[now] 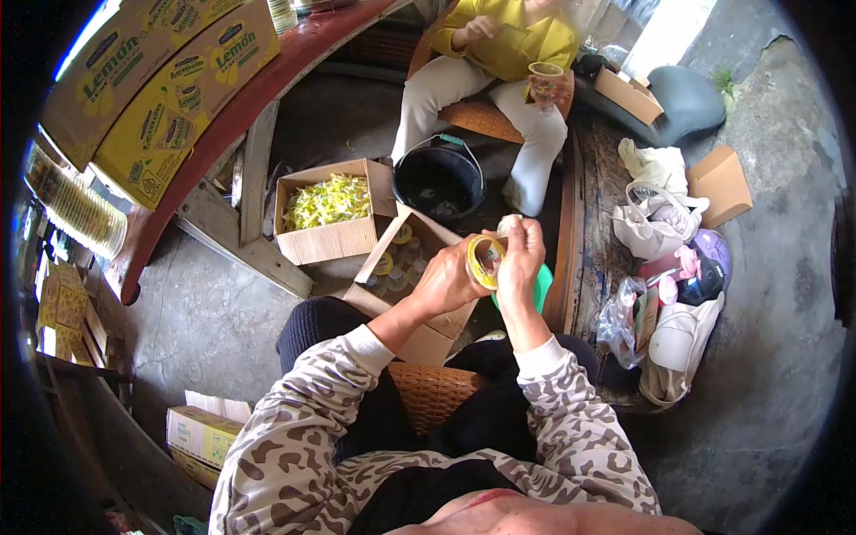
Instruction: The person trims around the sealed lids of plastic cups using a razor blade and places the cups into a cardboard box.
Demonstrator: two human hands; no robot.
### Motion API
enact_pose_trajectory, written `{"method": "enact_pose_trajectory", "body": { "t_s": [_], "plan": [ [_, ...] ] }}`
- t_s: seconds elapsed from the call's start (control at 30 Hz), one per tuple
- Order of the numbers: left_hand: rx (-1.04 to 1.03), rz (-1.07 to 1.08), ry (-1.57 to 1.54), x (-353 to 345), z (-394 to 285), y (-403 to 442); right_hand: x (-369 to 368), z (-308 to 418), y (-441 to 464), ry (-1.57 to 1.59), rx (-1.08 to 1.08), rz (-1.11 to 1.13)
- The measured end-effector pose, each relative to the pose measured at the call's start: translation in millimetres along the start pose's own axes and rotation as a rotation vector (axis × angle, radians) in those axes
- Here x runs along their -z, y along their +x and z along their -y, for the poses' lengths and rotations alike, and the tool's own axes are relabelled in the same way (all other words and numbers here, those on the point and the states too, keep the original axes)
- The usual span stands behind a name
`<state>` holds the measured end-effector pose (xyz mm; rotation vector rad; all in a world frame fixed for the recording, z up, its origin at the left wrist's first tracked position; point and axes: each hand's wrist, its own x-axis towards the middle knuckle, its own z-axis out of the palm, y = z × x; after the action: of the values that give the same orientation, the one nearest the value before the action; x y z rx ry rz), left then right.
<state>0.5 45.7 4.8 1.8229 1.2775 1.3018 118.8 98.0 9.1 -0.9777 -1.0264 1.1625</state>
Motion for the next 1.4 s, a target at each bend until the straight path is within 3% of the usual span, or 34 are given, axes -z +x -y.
{"method": "enact_pose_trajectory", "body": {
  "t_s": [0.1, 0.2, 0.3, 0.33, 0.5, 0.57, 0.6, 0.67, 0.87, 1.17, 1.4],
  "plan": [
    [-0.066, -0.070, 0.066, -1.9, -0.7, -7.4, 15.5, -4.4, 26.1, 0.052, 0.046, -0.130],
    [0.104, 0.036, -0.037, 8.3, -5.8, -12.1, 28.7, 4.1, 35.5, 0.044, 0.030, 0.064],
    [0.061, -0.004, -0.086, 17.8, -4.7, -6.1, 27.0, 11.7, 23.7, -0.103, -0.016, 0.275],
    [0.145, 0.016, -0.152, 20.1, -0.7, -5.4, 25.2, 15.8, 18.8, -0.201, 0.046, 0.344],
    [0.176, 0.046, -0.167, 21.5, 7.2, -1.8, 15.5, 20.7, 15.3, -0.507, 0.449, 0.527],
    [0.203, 0.068, -0.176, 22.5, 7.2, -1.4, 15.6, 30.7, 8.3, -0.620, 0.362, 0.594],
    [0.202, 0.096, -0.125, 23.1, 7.6, -1.3, 14.7, 34.1, 5.5, -0.618, 0.360, 0.595],
    [0.176, 0.121, -0.080, 21.6, 11.6, -3.4, 13.7, 37.6, 1.6, -0.870, 0.555, 0.610],
    [0.204, 0.223, -0.086, 21.6, 6.4, -2.7, 15.5, 34.7, 2.3, -0.993, 0.666, 0.642],
    [0.224, 0.321, -0.387, 20.3, 16.9, -3.4, 14.5, 34.3, 1.9, -0.888, 0.763, 0.694],
    [0.301, 0.437, -0.345, 31.0, 10.4, -3.4, 13.7, 43.1, 0.8, -1.016, 0.773, 0.756]
  ]
}}
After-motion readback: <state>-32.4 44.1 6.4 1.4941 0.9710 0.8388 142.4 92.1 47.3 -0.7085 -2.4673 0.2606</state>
